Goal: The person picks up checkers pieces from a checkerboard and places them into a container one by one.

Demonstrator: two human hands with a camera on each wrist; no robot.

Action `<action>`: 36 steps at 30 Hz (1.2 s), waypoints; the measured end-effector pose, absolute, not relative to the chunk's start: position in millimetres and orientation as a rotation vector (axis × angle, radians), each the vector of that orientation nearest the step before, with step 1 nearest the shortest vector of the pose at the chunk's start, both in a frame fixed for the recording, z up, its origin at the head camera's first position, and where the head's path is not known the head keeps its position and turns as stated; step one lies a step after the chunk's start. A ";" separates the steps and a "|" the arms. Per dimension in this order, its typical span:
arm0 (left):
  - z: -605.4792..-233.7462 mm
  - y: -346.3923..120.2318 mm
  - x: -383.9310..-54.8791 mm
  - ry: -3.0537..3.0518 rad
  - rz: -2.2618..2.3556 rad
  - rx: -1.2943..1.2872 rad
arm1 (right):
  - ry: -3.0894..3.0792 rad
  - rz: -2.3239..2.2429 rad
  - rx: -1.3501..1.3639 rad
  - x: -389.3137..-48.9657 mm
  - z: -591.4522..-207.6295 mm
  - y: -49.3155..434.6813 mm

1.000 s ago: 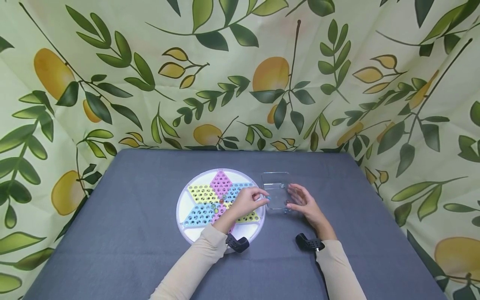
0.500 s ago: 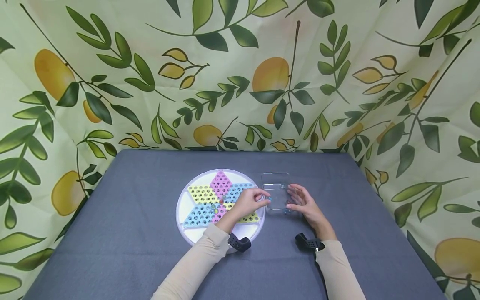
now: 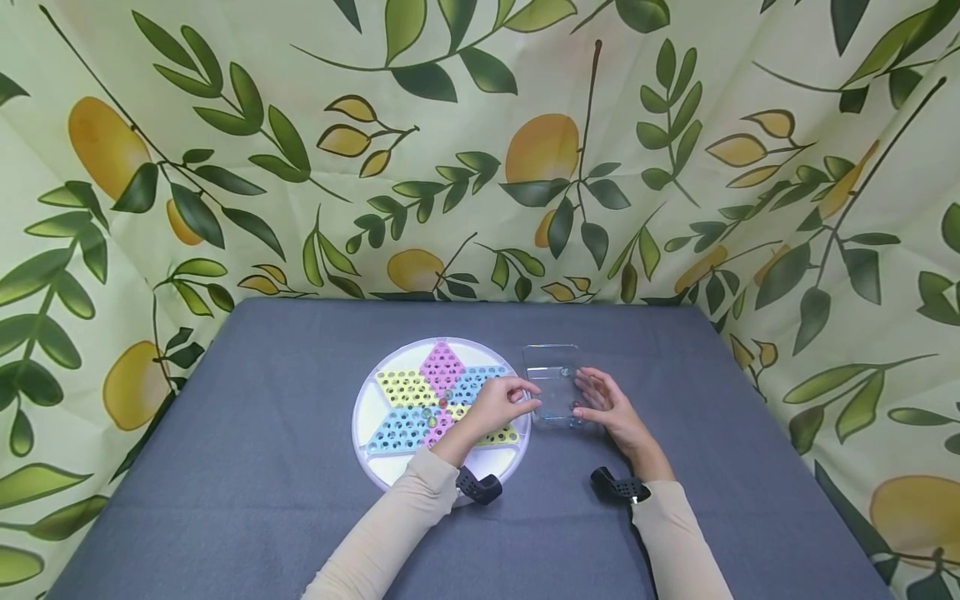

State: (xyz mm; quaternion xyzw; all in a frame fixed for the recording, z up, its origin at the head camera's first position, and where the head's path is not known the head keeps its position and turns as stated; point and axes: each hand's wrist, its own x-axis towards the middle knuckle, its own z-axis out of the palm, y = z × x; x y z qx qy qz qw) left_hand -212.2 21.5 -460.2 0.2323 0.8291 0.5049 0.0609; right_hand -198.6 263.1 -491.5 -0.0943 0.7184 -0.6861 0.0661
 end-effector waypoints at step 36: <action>-441.7 -32.5 -199.7 2.516 1.584 0.692 | 2.277 -1.966 -0.240 -196.9 -491.9 262.6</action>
